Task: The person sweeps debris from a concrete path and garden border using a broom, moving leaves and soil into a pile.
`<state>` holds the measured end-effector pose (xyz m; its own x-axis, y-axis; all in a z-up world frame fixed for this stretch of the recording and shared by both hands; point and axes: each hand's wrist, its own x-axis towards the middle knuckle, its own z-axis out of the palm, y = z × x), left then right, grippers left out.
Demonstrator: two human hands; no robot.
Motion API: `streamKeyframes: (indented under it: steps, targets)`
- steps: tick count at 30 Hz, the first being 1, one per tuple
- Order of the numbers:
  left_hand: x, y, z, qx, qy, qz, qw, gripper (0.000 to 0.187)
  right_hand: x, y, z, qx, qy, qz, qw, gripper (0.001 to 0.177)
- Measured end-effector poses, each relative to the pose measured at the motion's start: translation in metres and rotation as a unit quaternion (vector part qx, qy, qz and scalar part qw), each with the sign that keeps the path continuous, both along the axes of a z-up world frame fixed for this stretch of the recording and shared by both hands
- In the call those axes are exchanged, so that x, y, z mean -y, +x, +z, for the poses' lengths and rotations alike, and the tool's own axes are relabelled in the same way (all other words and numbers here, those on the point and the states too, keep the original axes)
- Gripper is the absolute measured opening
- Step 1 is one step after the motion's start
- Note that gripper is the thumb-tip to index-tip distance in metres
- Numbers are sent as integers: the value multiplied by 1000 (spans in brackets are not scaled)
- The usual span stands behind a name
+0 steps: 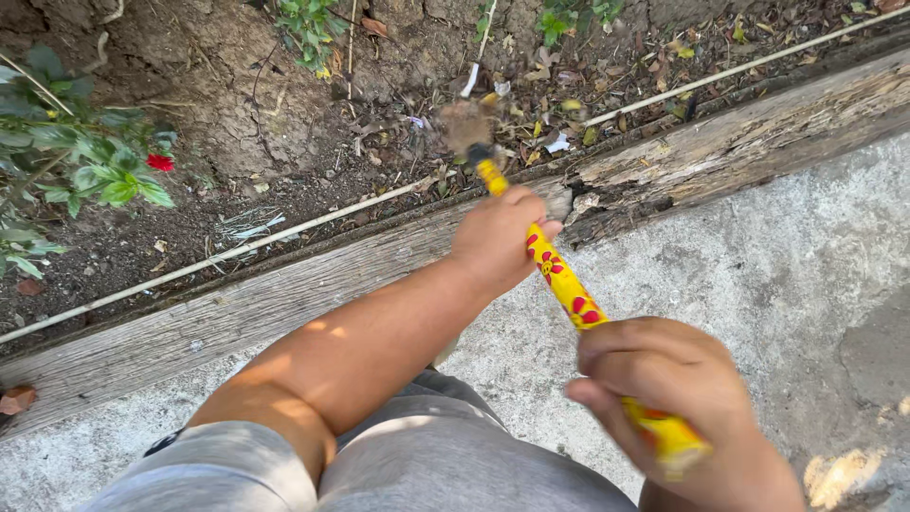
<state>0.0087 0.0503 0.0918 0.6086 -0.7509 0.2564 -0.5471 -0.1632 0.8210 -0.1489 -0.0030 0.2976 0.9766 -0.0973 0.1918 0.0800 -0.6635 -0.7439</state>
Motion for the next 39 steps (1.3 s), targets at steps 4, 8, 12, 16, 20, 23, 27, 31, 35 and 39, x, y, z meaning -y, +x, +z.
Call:
streamKeyframes:
  steps: [4,8,12,16,20,23,27,31,35,39]
  targets:
    - [-62,17,-8,32,131,19,991,26,13,-2,-26,5,154,-10,988,13]
    - [-121,46,-86,29,243,58,968,22,-19,35,-98,-31,205,85,975,12]
    - [-97,47,-155,-374,66,192,905,3,-48,53,-109,-57,98,53,992,16]
    - [-7,26,-145,-734,-146,154,646,11,-48,56,-70,-121,-23,5,992,25]
    - [14,14,-91,-749,-254,4,612,16,-46,45,-17,-49,-86,16,995,23]
    - [-36,15,-29,-13,0,-14,1000,25,-40,25,7,-23,-34,0,999,18]
    - [-90,30,-10,-22,135,-5,991,16,-15,7,-16,-32,129,0,991,12]
    - [-150,53,-84,9,241,70,968,16,-22,37,-116,-30,210,75,974,10]
    - [-182,67,-182,26,289,130,948,19,-57,61,-165,-44,234,115,964,13]
    - [-93,48,-219,-730,-170,229,622,11,-55,57,-133,-11,162,47,986,12]
